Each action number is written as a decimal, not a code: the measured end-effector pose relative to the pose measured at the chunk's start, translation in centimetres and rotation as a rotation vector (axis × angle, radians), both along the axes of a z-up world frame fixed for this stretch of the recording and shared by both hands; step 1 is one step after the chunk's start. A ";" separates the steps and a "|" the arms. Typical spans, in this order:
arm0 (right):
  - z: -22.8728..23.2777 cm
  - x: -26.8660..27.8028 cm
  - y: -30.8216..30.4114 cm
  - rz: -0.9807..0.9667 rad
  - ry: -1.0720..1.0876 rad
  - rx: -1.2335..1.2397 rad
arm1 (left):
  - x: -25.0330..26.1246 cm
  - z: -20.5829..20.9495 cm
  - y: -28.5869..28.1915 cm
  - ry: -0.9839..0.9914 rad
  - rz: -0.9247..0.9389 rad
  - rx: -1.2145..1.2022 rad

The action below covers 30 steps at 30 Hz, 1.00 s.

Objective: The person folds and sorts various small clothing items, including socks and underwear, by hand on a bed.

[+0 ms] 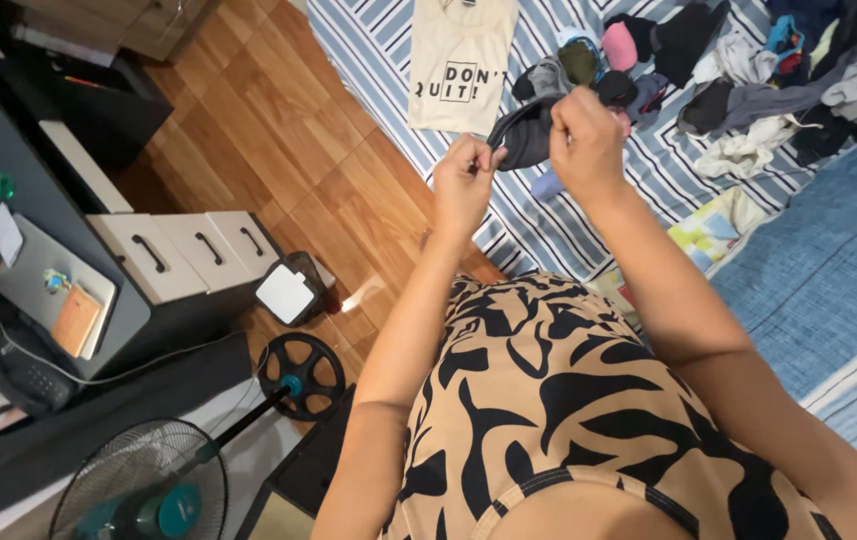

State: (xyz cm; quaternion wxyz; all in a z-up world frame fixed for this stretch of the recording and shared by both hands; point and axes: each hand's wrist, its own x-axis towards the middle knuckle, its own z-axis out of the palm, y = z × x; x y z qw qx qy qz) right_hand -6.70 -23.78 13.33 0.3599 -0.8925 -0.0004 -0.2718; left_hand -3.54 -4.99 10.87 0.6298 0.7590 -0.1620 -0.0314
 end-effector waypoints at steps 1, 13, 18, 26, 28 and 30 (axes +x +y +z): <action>-0.6 -0.2 -0.3 -0.008 0.004 0.001 | -0.2 -0.5 -0.6 -0.092 0.089 0.016; -4.4 -2.1 -3.5 0.279 0.280 0.394 | 1.4 -6.2 -3.1 0.305 0.177 0.053; -8.6 -2.2 -4.6 0.268 0.340 0.526 | 1.1 -9.6 -4.8 0.113 0.059 0.152; -13.6 -3.0 -6.0 0.150 0.361 0.424 | 3.3 -10.0 -6.4 0.593 -0.178 0.102; -17.4 -2.8 -6.9 0.107 0.376 0.425 | 3.1 -9.0 -6.7 0.488 -0.167 0.427; -22.9 -1.2 -9.0 -0.145 0.197 0.357 | 3.0 -8.8 -7.1 0.408 -0.180 0.368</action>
